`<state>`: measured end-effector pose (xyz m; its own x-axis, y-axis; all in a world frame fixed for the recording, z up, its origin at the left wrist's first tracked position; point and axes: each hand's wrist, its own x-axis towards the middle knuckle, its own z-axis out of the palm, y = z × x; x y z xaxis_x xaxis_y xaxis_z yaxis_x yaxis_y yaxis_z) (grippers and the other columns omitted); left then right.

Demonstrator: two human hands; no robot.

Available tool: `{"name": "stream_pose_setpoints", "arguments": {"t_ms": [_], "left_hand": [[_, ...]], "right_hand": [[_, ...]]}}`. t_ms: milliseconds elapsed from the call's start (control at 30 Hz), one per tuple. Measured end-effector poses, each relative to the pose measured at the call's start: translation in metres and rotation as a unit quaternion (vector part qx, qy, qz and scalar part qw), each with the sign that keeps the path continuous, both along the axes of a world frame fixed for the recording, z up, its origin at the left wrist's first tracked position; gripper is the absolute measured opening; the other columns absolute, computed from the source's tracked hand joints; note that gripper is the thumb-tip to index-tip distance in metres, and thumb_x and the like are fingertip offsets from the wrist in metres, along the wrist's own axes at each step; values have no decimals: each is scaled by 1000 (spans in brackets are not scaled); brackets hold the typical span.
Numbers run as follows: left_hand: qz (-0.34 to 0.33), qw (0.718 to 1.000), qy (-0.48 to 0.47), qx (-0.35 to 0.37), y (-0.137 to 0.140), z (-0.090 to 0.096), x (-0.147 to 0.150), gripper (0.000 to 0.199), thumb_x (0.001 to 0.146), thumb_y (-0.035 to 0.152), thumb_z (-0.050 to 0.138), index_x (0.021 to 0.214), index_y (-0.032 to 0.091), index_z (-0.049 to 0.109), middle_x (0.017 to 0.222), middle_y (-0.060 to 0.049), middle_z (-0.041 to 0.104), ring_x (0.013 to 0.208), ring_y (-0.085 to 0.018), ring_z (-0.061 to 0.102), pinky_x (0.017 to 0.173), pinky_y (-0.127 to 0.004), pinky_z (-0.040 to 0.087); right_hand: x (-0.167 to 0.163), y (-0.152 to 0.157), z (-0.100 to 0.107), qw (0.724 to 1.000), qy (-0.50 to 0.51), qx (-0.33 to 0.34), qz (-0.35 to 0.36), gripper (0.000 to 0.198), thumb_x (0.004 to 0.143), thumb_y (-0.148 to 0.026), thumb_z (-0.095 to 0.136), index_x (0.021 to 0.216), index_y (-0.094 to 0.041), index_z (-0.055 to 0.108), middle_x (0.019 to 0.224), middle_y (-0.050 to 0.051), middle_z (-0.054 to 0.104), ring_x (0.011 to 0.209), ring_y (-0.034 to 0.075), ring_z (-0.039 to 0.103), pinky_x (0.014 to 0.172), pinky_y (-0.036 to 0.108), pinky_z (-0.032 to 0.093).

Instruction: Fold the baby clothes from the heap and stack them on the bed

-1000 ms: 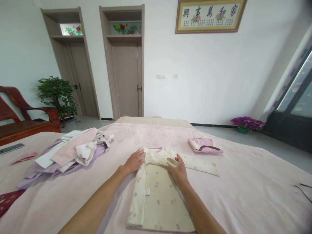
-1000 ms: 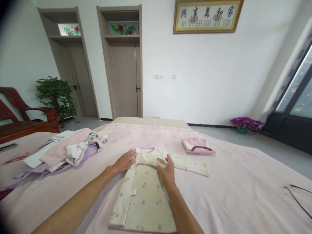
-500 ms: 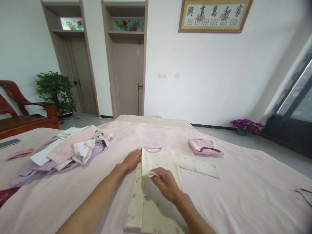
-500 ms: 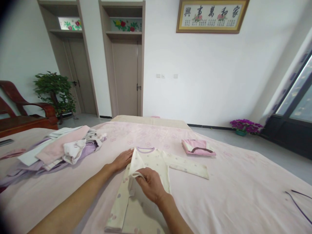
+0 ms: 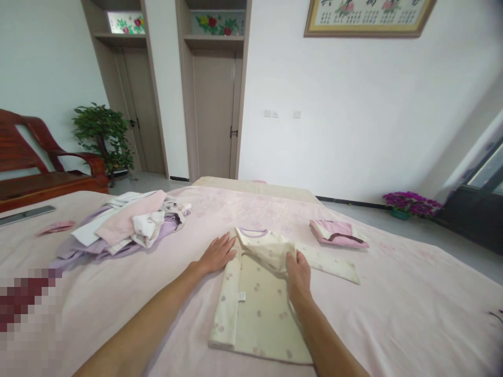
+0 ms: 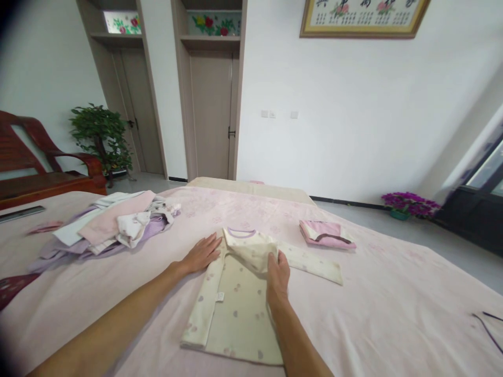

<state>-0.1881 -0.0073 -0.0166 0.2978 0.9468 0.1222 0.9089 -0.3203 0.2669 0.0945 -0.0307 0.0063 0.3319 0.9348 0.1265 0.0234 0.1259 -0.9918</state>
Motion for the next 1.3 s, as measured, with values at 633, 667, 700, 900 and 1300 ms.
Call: {"name": "stream_pose_setpoints", "arguments": {"t_ms": [633, 667, 700, 900, 1300], "left_hand": [[-221, 971, -49, -81, -168, 45, 17, 57, 101, 44, 33, 153, 25, 20, 160, -7, 18, 148, -25, 11, 120, -49, 11], [-217, 968, -90, -84, -168, 45, 14, 53, 101, 40, 35, 151, 26, 28, 158, -7, 26, 146, -24, 18, 120, -47, 15], [-206, 965, -137, -83, -168, 44, 11, 47, 101, 35, 37, 147, 26, 37, 154, -6, 35, 144, -23, 27, 119, -44, 20], [-126, 950, -284, -34, -175, 44, -4, 19, 87, 21, 58, 104, 21, 65, 112, -5, 61, 98, -16, 59, 83, -26, 50], [-115, 954, -266, -83, -197, 47, -2, 28, 68, 8, 66, 90, 20, 53, 90, 2, 51, 78, -11, 50, 72, -22, 44]], "right_hand": [[-12, -24, 1, 776, -553, 204, 225, 36, 90, -12, 46, 117, -25, 65, 125, 4, 65, 125, 22, 51, 106, 40, 37], [-11, -23, -1, 776, -557, 197, 221, 34, 91, -14, 46, 117, -25, 65, 125, 3, 65, 126, 22, 50, 107, 41, 36], [-10, -23, -2, 776, -560, 193, 217, 33, 92, -16, 46, 117, -26, 65, 125, 3, 65, 127, 22, 50, 107, 42, 36], [-9, -26, 5, 764, -566, 238, 198, 32, 86, -11, 53, 111, -25, 68, 119, 3, 68, 125, 25, 48, 110, 47, 27], [-42, -106, 36, 662, -510, 298, 462, 29, 80, -13, 62, 104, -29, 67, 105, -1, 67, 89, 15, 60, 78, 29, 40]]}}
